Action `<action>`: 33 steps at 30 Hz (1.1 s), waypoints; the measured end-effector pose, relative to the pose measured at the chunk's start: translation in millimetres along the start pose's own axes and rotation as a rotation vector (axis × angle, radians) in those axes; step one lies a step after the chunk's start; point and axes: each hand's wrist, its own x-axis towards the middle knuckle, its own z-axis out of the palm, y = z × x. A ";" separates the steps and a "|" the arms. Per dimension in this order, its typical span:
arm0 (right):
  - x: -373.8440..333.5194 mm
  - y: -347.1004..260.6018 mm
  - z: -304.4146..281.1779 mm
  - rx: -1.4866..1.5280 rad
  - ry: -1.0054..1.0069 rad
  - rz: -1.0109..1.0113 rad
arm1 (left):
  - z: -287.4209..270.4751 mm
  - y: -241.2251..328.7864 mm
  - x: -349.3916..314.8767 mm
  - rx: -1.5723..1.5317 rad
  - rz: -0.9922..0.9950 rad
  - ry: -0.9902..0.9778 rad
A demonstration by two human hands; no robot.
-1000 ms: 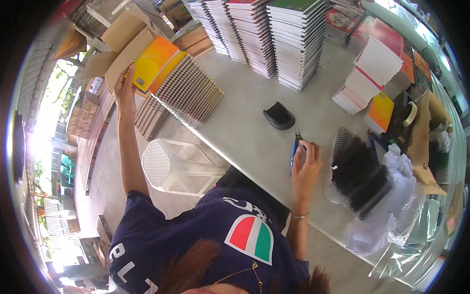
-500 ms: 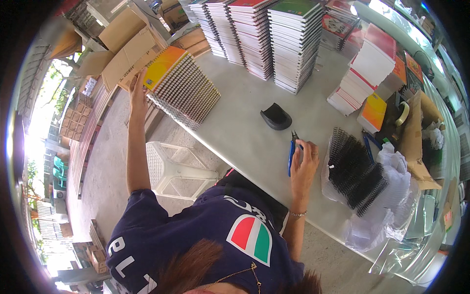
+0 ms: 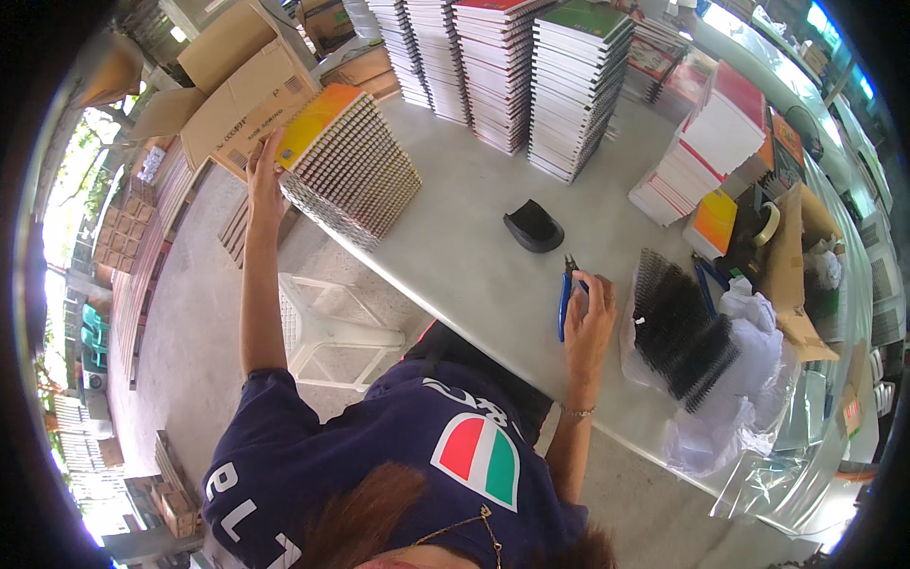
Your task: The person repeatedly picks up a spiral notebook and a metal coil, inserts the coil into the notebook's holes, and uses pliers to secure it. The finished notebooks are stacked on the table. The person handles notebooks, coils, and pliers throughout the task.
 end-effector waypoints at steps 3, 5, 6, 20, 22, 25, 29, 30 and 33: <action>-1.2 -2.2 0.2 -0.010 0.007 0.003 | 0.4 2.6 1.5 0.053 0.026 0.104; -1.6 -1.2 0.4 -0.005 0.008 0.004 | 7.9 13.8 -4.3 0.130 0.315 0.097; -2.1 0.5 -0.1 -0.005 0.010 0.003 | 7.5 18.9 -6.8 0.291 0.424 0.185; 7.5 -5.9 -20.2 -0.048 0.054 0.037 | 63.7 200.8 -163.5 -0.899 -0.263 -1.519; 20.0 3.2 -42.9 -0.169 0.063 -0.039 | 58.8 225.1 -146.5 -0.784 -0.508 -1.608; 46.1 19.7 -74.8 -0.262 0.069 -0.093 | 54.5 262.7 -125.7 -0.550 -0.678 -1.548; 73.3 59.7 -107.9 -0.191 0.109 0.042 | 47.8 249.5 -183.8 -0.418 -0.138 -1.041; 81.0 71.8 -110.7 -0.178 0.121 0.019 | 44.3 247.9 -185.1 -0.425 -0.070 -0.998; 108.4 96.0 -103.1 -0.155 0.129 -0.022 | 25.6 240.1 -135.8 -0.694 -0.308 -1.417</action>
